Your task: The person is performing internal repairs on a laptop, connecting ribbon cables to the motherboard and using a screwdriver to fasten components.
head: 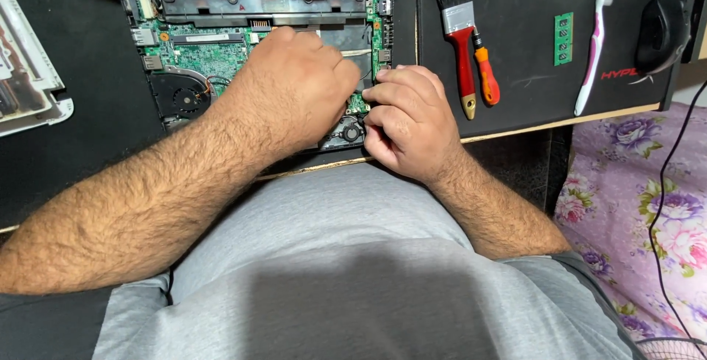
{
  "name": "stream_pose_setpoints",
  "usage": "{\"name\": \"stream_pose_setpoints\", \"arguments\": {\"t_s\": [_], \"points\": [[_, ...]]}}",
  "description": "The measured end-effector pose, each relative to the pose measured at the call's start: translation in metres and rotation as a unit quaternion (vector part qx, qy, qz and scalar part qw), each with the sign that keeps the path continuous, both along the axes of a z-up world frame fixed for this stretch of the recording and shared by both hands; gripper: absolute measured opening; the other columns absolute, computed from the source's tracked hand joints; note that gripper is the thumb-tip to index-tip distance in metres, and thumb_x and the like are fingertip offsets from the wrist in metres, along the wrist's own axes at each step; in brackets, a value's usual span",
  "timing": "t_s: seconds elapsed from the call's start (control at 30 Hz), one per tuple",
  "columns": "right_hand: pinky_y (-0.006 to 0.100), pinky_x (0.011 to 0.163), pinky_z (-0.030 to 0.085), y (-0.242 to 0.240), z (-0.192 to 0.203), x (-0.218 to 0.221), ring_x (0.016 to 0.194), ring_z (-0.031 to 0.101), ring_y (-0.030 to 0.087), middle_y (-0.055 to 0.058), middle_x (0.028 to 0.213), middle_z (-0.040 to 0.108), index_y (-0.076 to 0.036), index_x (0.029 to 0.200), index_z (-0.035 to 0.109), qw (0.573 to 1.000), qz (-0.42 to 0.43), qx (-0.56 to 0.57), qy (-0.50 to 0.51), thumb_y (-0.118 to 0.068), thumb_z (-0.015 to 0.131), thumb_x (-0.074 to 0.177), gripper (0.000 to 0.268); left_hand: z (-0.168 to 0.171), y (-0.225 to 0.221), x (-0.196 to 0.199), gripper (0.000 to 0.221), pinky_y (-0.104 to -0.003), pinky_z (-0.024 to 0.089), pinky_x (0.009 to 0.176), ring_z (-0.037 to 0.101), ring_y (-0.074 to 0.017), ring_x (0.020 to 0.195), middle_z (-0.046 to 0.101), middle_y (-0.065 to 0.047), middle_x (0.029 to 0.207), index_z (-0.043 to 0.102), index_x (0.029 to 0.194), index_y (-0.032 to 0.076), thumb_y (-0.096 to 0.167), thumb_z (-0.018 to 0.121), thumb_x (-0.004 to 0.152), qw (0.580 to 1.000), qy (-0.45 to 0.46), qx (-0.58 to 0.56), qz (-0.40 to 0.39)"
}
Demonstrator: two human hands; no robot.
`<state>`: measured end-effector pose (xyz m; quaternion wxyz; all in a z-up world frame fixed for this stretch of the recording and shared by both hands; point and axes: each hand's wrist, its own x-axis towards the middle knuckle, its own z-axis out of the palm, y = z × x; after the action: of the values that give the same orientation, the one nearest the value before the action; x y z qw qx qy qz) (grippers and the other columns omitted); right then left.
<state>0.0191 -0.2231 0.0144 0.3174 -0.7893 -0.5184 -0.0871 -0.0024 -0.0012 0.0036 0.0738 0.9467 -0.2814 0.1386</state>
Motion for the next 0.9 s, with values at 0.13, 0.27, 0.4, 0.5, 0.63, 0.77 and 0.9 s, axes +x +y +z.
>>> {"name": "stream_pose_setpoints", "arguments": {"t_s": [0.13, 0.27, 0.4, 0.5, 0.63, 0.77, 0.9], "points": [[0.057, 0.096, 0.051, 0.0, 0.001, 0.0, 0.108, 0.065, 0.037, 0.013, 0.106, 0.069, -0.004, 0.091, 0.062, 1.0, -0.004, 0.0, 0.001, 0.002, 0.071, 0.085, 0.013, 0.003, 0.0, -0.002, 0.012, -0.039, 0.044, 0.061, 0.062, -0.0233, 0.069, 0.062, 0.005, 0.072, 0.064, 0.074, 0.025, 0.028, 0.067, 0.085, 1.0, 0.009, -0.014, -0.001], [0.057, 0.097, 0.051, -0.001, -0.001, 0.0, 0.108, 0.064, 0.037, 0.012, 0.106, 0.069, -0.004, 0.092, 0.063, 1.0, -0.001, 0.001, 0.0, 0.001, 0.071, 0.084, 0.013, -0.001, -0.004, 0.0, 0.009, -0.038, 0.046, 0.06, 0.062, -0.0222, 0.07, 0.062, 0.002, 0.074, 0.059, 0.08, 0.019, 0.019, 0.06, 0.089, 1.0, 0.013, -0.008, -0.007], [0.058, 0.098, 0.051, -0.001, -0.002, -0.001, 0.107, 0.066, 0.036, 0.011, 0.105, 0.071, -0.004, 0.092, 0.063, 1.0, -0.005, 0.002, -0.019, 0.001, 0.073, 0.082, 0.015, -0.003, 0.0, 0.003, 0.012, -0.041, 0.047, 0.065, 0.063, -0.0254, 0.072, 0.066, -0.001, 0.076, 0.06, 0.083, 0.017, 0.024, 0.062, 0.092, 0.998, 0.028, -0.046, -0.039], [0.059, 0.098, 0.051, 0.0, -0.001, -0.001, 0.107, 0.065, 0.036, 0.01, 0.103, 0.071, -0.004, 0.091, 0.063, 1.0, -0.008, 0.0, -0.013, 0.001, 0.072, 0.083, 0.013, 0.004, 0.006, 0.002, 0.007, -0.039, 0.046, 0.068, 0.06, -0.0229, 0.075, 0.063, 0.005, 0.074, 0.063, 0.08, 0.022, 0.021, 0.066, 0.087, 0.998, 0.033, -0.028, -0.035], [0.059, 0.097, 0.051, 0.0, 0.003, -0.001, 0.107, 0.065, 0.038, 0.014, 0.105, 0.07, -0.003, 0.089, 0.064, 1.0, 0.009, -0.004, -0.017, 0.0, 0.071, 0.085, 0.009, 0.01, 0.008, 0.003, 0.008, -0.04, 0.045, 0.068, 0.061, -0.0239, 0.079, 0.063, 0.004, 0.08, 0.064, 0.082, 0.023, 0.025, 0.063, 0.089, 1.0, 0.021, -0.016, -0.013], [0.056, 0.096, 0.052, 0.001, 0.003, -0.001, 0.101, 0.066, 0.033, 0.011, 0.1, 0.072, -0.005, 0.09, 0.064, 1.0, 0.013, -0.007, -0.021, -0.002, 0.073, 0.086, 0.01, 0.009, 0.013, 0.005, 0.01, -0.042, 0.048, 0.069, 0.061, -0.0244, 0.081, 0.061, 0.003, 0.083, 0.066, 0.084, 0.022, 0.032, 0.069, 0.085, 0.996, 0.056, -0.045, -0.044], [0.056, 0.097, 0.052, 0.001, 0.001, 0.0, 0.101, 0.067, 0.032, 0.01, 0.101, 0.071, -0.005, 0.091, 0.065, 0.999, 0.01, -0.017, -0.027, -0.002, 0.073, 0.085, 0.011, 0.012, 0.016, 0.007, 0.02, -0.042, 0.046, 0.071, 0.058, -0.0236, 0.087, 0.058, 0.006, 0.087, 0.067, 0.083, 0.027, 0.045, 0.076, 0.086, 0.992, 0.07, -0.055, -0.091]]}}
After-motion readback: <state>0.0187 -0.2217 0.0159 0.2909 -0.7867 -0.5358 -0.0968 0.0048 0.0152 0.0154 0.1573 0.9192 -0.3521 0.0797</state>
